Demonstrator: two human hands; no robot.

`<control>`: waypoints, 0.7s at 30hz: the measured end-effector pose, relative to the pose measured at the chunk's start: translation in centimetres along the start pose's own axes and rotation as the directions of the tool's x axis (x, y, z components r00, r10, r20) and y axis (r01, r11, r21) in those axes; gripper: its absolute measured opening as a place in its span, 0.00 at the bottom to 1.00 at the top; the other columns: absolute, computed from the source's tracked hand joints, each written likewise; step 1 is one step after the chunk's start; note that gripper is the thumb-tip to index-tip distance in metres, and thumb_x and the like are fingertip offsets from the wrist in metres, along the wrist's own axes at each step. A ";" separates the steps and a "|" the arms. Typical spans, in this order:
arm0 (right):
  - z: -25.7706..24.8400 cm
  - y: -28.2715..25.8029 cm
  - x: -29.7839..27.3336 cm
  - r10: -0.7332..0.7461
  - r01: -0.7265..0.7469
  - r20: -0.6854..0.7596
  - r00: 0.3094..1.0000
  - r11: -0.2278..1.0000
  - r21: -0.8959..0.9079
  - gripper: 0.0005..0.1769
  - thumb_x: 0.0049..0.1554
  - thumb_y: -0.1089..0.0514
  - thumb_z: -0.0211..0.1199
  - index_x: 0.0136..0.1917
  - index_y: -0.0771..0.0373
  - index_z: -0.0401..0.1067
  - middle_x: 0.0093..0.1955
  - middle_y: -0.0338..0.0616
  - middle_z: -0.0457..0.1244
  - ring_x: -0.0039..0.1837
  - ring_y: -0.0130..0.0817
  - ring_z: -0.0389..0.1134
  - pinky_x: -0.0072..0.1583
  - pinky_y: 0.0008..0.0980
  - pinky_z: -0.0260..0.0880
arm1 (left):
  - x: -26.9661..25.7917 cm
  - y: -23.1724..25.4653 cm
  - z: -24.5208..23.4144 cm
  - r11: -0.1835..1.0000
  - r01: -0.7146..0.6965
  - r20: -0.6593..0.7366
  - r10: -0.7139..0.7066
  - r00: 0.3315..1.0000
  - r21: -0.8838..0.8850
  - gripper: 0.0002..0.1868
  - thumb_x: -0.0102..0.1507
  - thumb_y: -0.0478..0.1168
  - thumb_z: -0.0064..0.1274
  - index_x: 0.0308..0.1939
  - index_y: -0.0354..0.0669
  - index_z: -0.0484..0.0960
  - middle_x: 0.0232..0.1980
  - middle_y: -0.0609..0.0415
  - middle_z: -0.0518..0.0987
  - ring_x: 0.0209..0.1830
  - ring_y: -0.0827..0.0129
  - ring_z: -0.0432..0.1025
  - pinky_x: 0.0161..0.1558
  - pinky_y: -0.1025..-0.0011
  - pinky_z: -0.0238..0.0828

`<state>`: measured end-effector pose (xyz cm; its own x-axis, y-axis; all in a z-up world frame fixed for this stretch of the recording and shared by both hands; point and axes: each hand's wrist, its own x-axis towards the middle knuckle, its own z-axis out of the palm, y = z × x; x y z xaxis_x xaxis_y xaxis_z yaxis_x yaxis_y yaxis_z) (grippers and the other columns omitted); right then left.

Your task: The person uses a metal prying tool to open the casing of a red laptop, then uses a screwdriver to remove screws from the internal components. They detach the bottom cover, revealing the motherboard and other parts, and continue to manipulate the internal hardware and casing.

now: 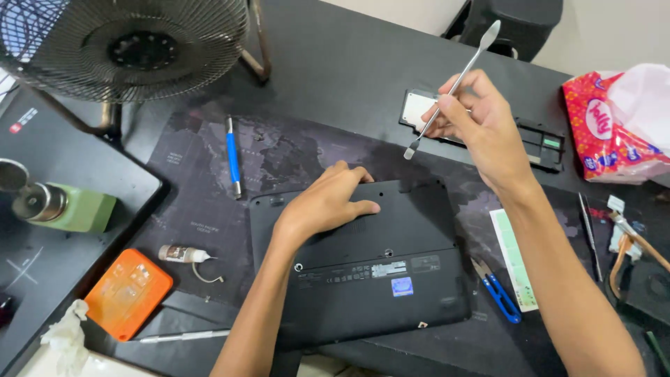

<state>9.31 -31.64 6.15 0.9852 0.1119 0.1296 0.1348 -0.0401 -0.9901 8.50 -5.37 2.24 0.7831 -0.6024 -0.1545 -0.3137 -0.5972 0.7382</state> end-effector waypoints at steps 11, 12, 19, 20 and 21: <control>2.3 1.7 -0.7 0.087 -0.087 -0.006 0.996 0.995 0.045 0.09 0.68 0.57 0.53 0.59 0.60 0.60 0.49 0.48 0.67 0.47 0.32 0.73 0.52 0.32 0.77 | -1.2 0.1 -1.5 0.986 -0.166 -0.017 0.166 0.986 -0.015 0.32 0.59 0.46 0.62 0.67 0.43 0.75 0.55 0.46 0.75 0.59 0.55 0.69 0.68 0.57 0.53; 2.9 1.8 -0.7 0.112 -0.112 0.011 0.994 0.993 0.041 0.09 0.67 0.57 0.53 0.58 0.60 0.60 0.48 0.47 0.67 0.47 0.31 0.73 0.51 0.31 0.76 | -1.4 -0.2 -1.9 0.966 -0.259 -0.058 0.258 0.964 -0.006 0.31 0.62 0.46 0.61 0.68 0.42 0.75 0.54 0.46 0.77 0.59 0.57 0.71 0.73 0.53 0.43; 5.6 -0.1 -2.2 0.021 -0.026 0.149 0.989 0.999 0.026 0.08 0.68 0.59 0.55 0.58 0.63 0.63 0.49 0.44 0.65 0.47 0.29 0.71 0.51 0.28 0.74 | -2.0 2.3 -2.3 0.920 -0.139 -0.203 0.067 0.977 -0.367 0.26 0.61 0.39 0.61 0.63 0.39 0.76 0.43 0.49 0.83 0.39 0.69 0.80 0.43 0.70 0.77; 6.1 -0.4 -2.3 -0.007 0.004 0.164 0.986 1.000 0.019 0.08 0.67 0.60 0.57 0.58 0.64 0.64 0.49 0.43 0.65 0.48 0.27 0.71 0.52 0.28 0.75 | -2.1 2.6 -2.0 0.904 -0.195 -0.234 0.111 0.966 -0.380 0.22 0.61 0.38 0.61 0.58 0.37 0.77 0.39 0.50 0.83 0.35 0.70 0.78 0.41 0.70 0.76; 6.4 -0.8 -2.7 -0.033 0.032 0.171 0.985 0.999 0.012 0.09 0.67 0.60 0.58 0.58 0.65 0.66 0.49 0.42 0.64 0.50 0.26 0.70 0.53 0.28 0.75 | -2.2 3.0 -1.5 0.884 -0.252 -0.258 0.157 0.953 -0.393 0.18 0.62 0.37 0.61 0.54 0.35 0.78 0.36 0.52 0.83 0.32 0.71 0.76 0.39 0.71 0.75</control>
<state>5.92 -25.54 6.20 0.9475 0.2815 0.1513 0.1647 -0.0244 -0.9860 6.71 -5.04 5.79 0.8355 -0.5319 0.1381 -0.2641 -0.1683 0.9497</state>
